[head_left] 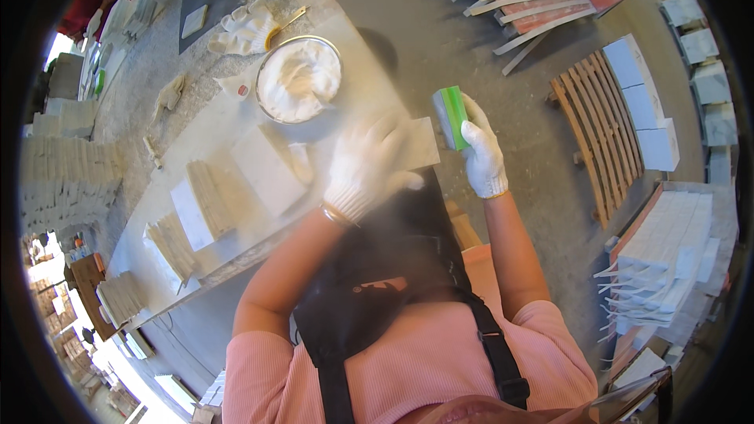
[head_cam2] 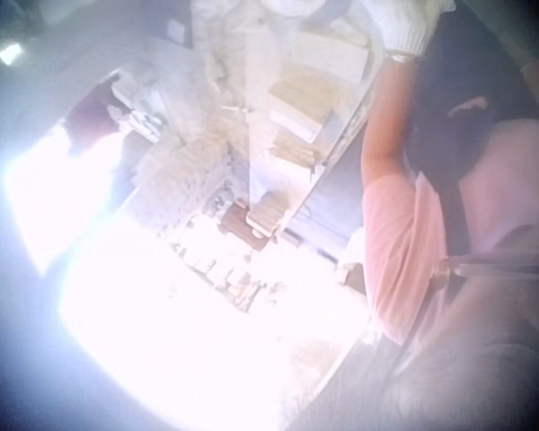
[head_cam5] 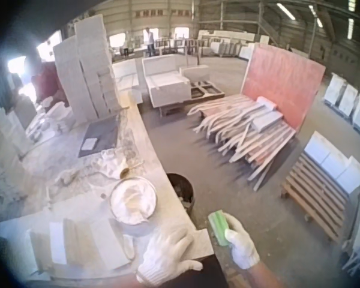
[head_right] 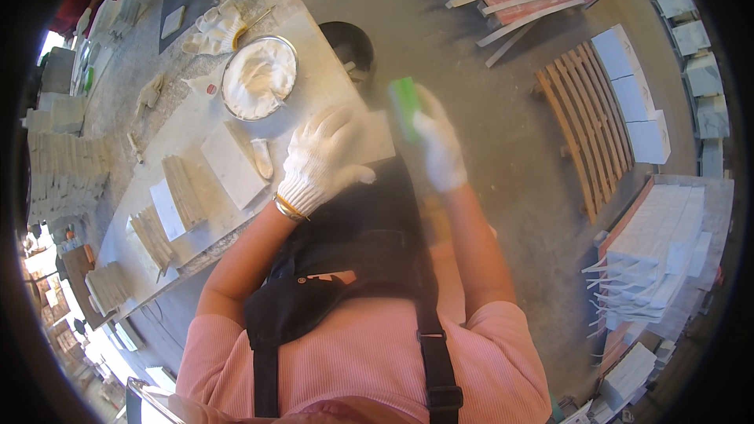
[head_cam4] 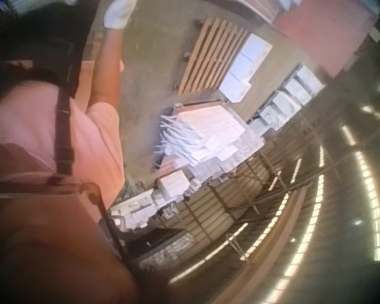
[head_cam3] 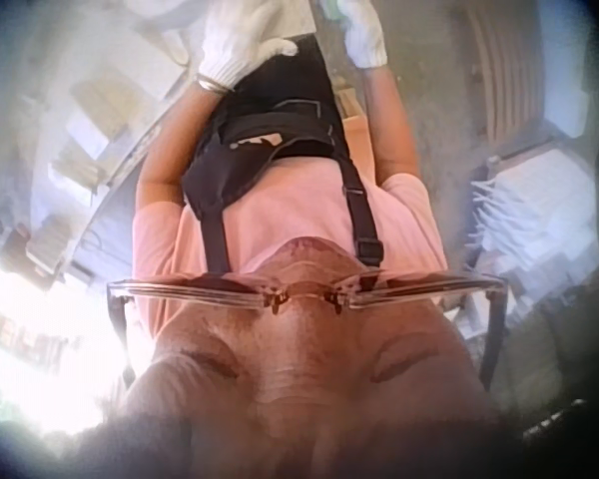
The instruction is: The person applies a white adhesive to the edges of small rectangular tiles using a metal spatula and a green sponge. They repeatedly scoop adhesive from a metal bowl, spread it along tile edges, and wipe the surfaces before stacking the tiles on the workbench.
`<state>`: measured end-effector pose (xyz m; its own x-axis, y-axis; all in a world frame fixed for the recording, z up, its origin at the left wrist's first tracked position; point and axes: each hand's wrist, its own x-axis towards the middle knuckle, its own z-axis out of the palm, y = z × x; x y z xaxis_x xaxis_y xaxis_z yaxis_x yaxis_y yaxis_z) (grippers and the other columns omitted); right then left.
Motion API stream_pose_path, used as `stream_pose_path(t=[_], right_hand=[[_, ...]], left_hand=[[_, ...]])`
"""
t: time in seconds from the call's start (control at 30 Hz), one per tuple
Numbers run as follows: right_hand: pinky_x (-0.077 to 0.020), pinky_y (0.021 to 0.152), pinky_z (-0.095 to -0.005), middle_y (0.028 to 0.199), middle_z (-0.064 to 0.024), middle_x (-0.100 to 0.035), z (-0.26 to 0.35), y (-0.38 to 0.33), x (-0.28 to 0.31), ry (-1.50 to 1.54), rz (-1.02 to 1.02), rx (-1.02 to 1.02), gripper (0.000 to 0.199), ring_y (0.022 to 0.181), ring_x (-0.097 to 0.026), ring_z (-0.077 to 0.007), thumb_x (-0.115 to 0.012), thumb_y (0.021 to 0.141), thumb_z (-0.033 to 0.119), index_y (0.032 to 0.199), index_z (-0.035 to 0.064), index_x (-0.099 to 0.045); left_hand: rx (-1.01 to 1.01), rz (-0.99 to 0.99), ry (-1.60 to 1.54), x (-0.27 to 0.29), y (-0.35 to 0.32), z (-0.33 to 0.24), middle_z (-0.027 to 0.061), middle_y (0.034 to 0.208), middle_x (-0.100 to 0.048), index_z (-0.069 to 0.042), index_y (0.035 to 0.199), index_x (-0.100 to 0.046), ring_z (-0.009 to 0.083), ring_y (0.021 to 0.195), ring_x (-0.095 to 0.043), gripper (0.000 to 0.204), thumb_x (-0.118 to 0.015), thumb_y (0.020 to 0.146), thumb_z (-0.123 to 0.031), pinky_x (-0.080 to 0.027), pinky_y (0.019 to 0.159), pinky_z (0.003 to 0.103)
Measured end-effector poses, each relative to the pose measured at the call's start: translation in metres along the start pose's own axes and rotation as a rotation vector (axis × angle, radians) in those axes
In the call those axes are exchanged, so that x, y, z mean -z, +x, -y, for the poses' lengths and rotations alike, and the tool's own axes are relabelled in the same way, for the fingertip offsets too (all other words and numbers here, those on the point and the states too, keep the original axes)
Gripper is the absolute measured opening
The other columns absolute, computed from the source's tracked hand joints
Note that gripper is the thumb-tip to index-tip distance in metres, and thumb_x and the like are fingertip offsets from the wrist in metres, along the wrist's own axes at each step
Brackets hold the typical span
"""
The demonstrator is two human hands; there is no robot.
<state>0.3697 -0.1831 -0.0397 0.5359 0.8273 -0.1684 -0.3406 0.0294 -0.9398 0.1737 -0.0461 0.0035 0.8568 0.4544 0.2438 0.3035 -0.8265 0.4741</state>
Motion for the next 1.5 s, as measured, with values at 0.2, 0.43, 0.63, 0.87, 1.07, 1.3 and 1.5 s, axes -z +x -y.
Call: stream_pose_path(t=[0.2,0.43,0.63,0.87,1.07,1.3,1.5], right_hand=[[-0.0409,0.116,-0.0357,0.156,-0.0141,-0.052,-0.011,-0.007,-0.017,-0.295,0.015,0.133,0.075,0.139,-0.052,-0.0209,-0.07,0.095,0.019,0.16,-0.0005,-0.039],[-0.0404,0.117,-0.0353,0.154,-0.0139,-0.054,-0.009,0.018,-0.01,0.121,-0.131,-0.147,0.071,0.139,-0.052,-0.02,-0.064,0.096,0.011,0.16,-0.0029,-0.038],[-0.0394,0.117,-0.0352,0.155,-0.0137,-0.053,-0.009,-0.009,-0.029,-0.196,-0.042,0.076,0.068,0.14,-0.051,-0.0214,-0.062,0.099,0.011,0.16,-0.0036,-0.038],[-0.0406,0.116,-0.0334,0.154,-0.0131,-0.053,-0.009,-0.008,-0.018,-0.03,-0.104,-0.011,0.074,0.138,-0.054,-0.0225,-0.066,0.098,0.026,0.161,-0.0009,-0.038],[-0.0445,0.111,-0.0356,0.151,-0.0132,-0.056,-0.017,-0.006,-0.025,-0.398,-0.069,0.124,0.066,0.133,-0.056,-0.0219,-0.062,0.099,0.026,0.158,-0.0002,-0.043],[-0.0386,0.117,-0.0346,0.153,-0.0119,-0.054,-0.011,-0.019,-0.013,-0.141,-0.071,-0.014,0.067,0.139,-0.053,-0.0225,-0.061,0.101,0.025,0.159,-0.0012,-0.041],[-0.0394,0.117,-0.0353,0.155,-0.0137,-0.053,-0.018,0.002,-0.021,-0.366,-0.079,0.063,0.068,0.139,-0.052,-0.0224,-0.063,0.103,0.029,0.159,-0.0012,-0.04]], left_hand=[[-0.06,0.043,-0.008,-0.003,-0.005,0.017,0.0117,0.143,-0.062,-0.01,0.129,-0.069,0.0369,0.136,-0.054,0.075,-0.09,0.065,-0.042,-0.045,0.108,0.053],[-0.057,0.008,-0.006,-0.008,-0.008,0.019,0.0106,0.14,-0.064,-0.011,0.129,-0.07,0.0365,0.133,-0.057,0.074,-0.089,0.065,-0.043,-0.047,0.106,0.052],[-0.057,0.014,-0.022,-0.006,-0.006,0.02,0.0109,0.14,-0.065,-0.011,0.129,-0.07,0.0366,0.133,-0.058,0.074,-0.089,0.065,-0.043,-0.047,0.106,0.052],[-0.068,0.012,-0.008,-0.004,-0.005,0.018,0.0111,0.14,-0.065,-0.011,0.129,-0.07,0.0365,0.132,-0.058,0.074,-0.09,0.065,-0.042,-0.047,0.106,0.051],[-0.085,0.013,-0.028,-0.005,-0.005,0.021,0.0113,0.14,-0.065,-0.011,0.128,-0.07,0.0365,0.131,-0.059,0.072,-0.09,0.065,-0.041,-0.047,0.106,0.051],[-0.06,0.009,-0.02,-0.006,-0.007,0.019,0.0114,0.141,-0.065,-0.011,0.128,-0.07,0.037,0.132,-0.058,0.072,-0.09,0.066,-0.041,-0.046,0.106,0.051],[-0.077,0.01,-0.005,-0.007,-0.006,0.019,0.0118,0.141,-0.064,-0.01,0.128,-0.07,0.0375,0.132,-0.058,0.071,-0.09,0.066,-0.04,-0.046,0.106,0.052]])
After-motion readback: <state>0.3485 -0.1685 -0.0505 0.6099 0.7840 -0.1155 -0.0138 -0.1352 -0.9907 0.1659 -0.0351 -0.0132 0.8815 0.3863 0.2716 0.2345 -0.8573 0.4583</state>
